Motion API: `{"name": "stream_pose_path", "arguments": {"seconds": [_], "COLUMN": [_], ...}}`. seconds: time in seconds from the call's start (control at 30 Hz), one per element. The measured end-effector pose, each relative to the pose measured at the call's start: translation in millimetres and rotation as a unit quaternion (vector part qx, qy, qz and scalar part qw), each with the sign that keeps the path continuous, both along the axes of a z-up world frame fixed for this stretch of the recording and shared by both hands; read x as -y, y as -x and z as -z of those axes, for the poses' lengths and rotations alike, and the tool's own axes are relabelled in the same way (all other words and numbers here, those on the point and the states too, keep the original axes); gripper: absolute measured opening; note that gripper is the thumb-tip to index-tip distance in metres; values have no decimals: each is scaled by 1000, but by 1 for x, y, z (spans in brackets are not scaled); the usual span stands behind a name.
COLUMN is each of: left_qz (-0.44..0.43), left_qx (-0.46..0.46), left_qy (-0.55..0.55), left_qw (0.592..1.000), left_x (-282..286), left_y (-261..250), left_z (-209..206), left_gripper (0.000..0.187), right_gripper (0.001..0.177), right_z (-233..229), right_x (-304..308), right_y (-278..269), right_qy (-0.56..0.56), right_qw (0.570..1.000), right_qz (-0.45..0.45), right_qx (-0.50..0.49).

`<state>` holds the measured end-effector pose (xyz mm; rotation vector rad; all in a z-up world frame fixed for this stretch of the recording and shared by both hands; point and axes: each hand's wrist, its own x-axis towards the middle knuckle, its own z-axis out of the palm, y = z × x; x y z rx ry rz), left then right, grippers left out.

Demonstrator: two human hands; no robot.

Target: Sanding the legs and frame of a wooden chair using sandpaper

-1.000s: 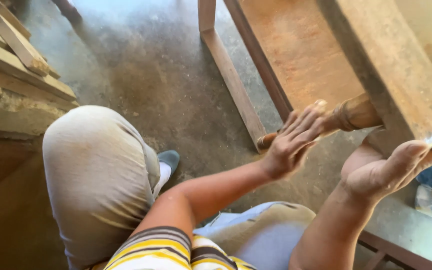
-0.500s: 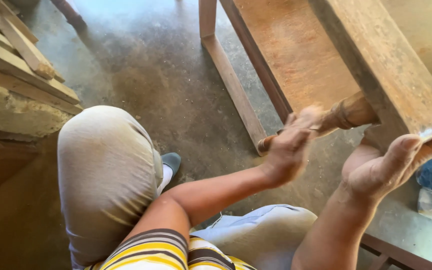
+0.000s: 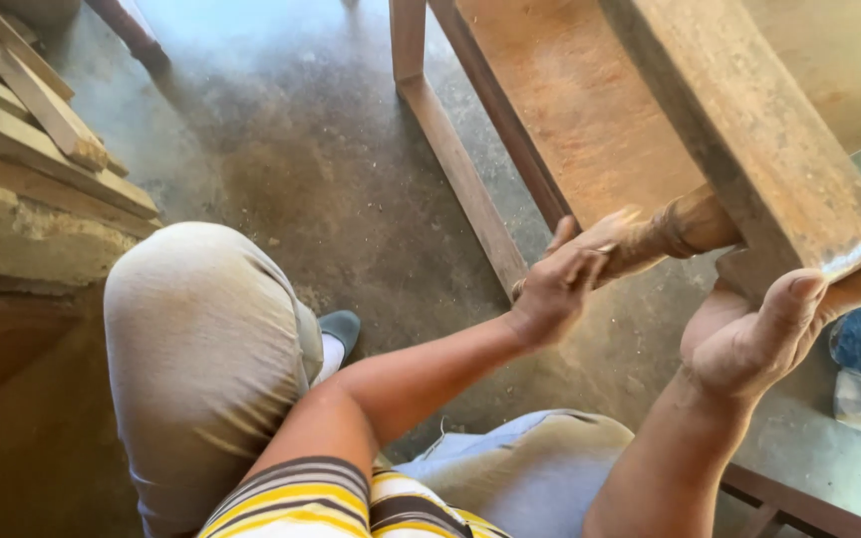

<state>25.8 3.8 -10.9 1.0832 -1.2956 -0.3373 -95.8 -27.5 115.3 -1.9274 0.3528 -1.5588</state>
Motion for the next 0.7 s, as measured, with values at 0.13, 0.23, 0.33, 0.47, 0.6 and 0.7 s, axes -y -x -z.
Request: {"name": "stream_pose_path", "arguments": {"seconds": [0.13, 0.23, 0.33, 0.47, 0.6, 0.7], "left_qz": [-9, 28, 1, 89, 154, 89], "left_qx": [-24, -82, -53, -165, -181, -68], "left_qy": [-67, -21, -94, -146, -143, -228], "left_qw": [997, 996, 994, 971, 961, 967], "left_x": [-9, -1, 7, 3, 23, 17], "left_y": [0, 0, -15, -14, -29, -41], "left_z": [-35, -34, -5, -52, -18, -38], "left_gripper": [33, 23, 21, 22, 30, 33], "right_gripper": [42, 43, 89, 43, 45, 45], "right_z": [-2, 5, -17, 0, 4, 0], "right_x": [-1, 2, -5, 2, 5, 3], "right_y": [0, 5, -5, 5, 8, 3], "right_qy": [0, -7, -225, -19, -18, -34], "right_qw": [1000, 1000, 941, 1000, 1000, 999], "right_qz": [2, 10, -59, -3, 4, -1], "right_qx": [-7, -5, 246, -5, -4, -1]}}
